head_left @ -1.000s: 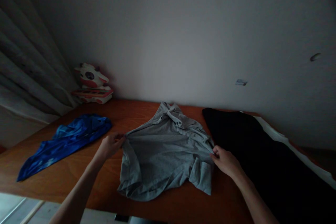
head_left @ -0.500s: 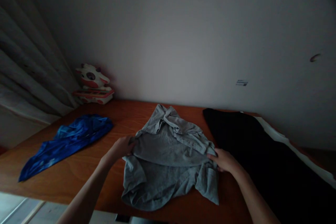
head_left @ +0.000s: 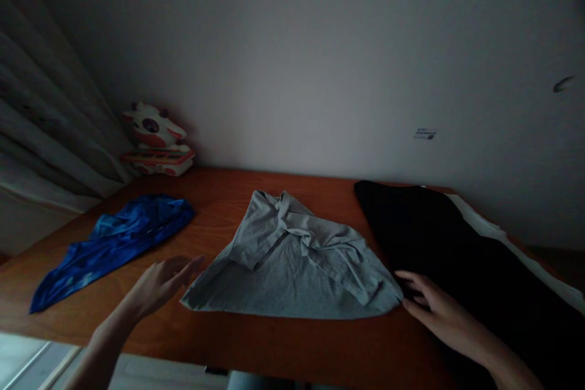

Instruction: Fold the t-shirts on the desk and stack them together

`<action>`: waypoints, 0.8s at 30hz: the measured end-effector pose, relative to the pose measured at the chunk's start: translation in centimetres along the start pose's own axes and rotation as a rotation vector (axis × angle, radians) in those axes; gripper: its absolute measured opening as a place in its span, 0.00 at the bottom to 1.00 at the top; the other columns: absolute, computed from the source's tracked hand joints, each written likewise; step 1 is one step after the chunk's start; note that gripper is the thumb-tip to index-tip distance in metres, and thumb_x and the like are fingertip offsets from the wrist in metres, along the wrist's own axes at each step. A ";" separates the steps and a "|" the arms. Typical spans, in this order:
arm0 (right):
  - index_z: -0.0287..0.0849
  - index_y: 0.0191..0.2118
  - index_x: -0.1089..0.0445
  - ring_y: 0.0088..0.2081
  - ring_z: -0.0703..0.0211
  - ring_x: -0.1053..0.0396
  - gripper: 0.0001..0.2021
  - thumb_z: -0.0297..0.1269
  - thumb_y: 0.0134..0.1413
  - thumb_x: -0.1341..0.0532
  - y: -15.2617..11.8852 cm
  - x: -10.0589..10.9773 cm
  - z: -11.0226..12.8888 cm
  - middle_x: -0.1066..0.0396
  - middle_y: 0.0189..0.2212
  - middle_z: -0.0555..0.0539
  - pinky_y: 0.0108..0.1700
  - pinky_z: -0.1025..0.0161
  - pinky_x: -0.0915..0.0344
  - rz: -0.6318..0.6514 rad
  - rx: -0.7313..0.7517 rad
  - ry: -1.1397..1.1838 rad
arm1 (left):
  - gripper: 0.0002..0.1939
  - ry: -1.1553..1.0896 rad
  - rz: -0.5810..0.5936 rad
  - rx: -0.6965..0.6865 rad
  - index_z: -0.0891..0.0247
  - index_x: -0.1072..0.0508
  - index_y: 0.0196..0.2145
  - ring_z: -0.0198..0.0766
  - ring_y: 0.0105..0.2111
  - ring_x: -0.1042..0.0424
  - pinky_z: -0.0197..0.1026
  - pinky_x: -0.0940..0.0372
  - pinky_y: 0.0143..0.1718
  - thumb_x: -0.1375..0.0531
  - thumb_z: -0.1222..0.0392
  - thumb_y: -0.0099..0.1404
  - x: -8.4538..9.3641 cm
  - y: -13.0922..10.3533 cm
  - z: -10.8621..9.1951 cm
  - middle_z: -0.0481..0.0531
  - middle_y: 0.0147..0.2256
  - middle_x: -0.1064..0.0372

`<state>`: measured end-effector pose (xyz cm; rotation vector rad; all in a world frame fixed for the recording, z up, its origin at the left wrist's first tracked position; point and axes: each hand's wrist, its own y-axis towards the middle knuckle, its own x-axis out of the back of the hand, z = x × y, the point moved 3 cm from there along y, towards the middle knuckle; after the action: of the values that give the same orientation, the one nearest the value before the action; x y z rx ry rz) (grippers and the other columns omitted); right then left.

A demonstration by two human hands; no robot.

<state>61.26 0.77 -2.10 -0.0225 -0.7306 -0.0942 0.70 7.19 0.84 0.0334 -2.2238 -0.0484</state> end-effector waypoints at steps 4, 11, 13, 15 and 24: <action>0.45 0.49 0.27 0.46 0.46 0.24 0.24 0.58 0.57 0.41 2.0 -1.8 5.6 0.25 0.49 0.37 0.50 0.50 0.27 -0.273 0.193 -0.122 | 0.22 0.139 -0.055 -0.191 0.58 0.25 0.34 0.45 0.37 0.23 0.42 0.30 0.40 0.42 0.36 0.63 -2.9 1.4 -3.3 0.53 0.37 0.23; 0.44 0.50 0.26 0.51 0.41 0.28 0.19 0.48 0.57 0.35 5.2 -11.7 12.1 0.25 0.47 0.39 0.53 0.48 0.32 -0.107 0.421 -0.476 | 0.32 0.402 0.000 -0.353 0.58 0.28 0.58 0.61 0.60 0.35 0.62 0.37 0.58 0.36 0.39 0.61 -10.9 4.3 -9.8 0.62 0.62 0.35; 0.45 0.45 0.24 0.48 0.45 0.26 0.11 0.39 0.60 0.39 5.8 -12.5 12.0 0.24 0.44 0.40 0.51 0.52 0.32 -0.055 0.377 -0.520 | 0.22 0.449 0.022 -0.332 0.57 0.25 0.54 0.60 0.59 0.35 0.61 0.37 0.57 0.40 0.46 0.66 -11.3 4.8 -10.1 0.59 0.61 0.32; 0.46 0.43 0.24 0.46 0.48 0.25 0.11 0.34 0.61 0.43 6.5 -12.0 11.5 0.22 0.42 0.42 0.50 0.55 0.32 -0.018 0.342 -0.415 | 0.16 0.412 0.036 -0.330 0.57 0.23 0.50 0.55 0.58 0.32 0.55 0.37 0.58 0.45 0.54 0.70 -10.8 5.1 -9.8 0.58 0.58 0.29; 0.43 0.36 0.25 0.37 0.46 0.22 0.27 0.64 0.44 0.35 8.2 -4.9 3.0 0.20 0.31 0.45 0.40 0.56 0.27 -0.364 -0.184 0.622 | 0.20 -0.119 -0.355 0.165 0.57 0.38 0.27 0.39 0.23 0.33 0.37 0.42 0.23 0.50 0.40 0.66 -2.3 6.0 -0.8 0.46 0.20 0.37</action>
<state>56.43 9.51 -3.08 -0.0339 -0.0951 -0.4935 2.69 13.28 -0.26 0.5274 -2.3106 -0.0631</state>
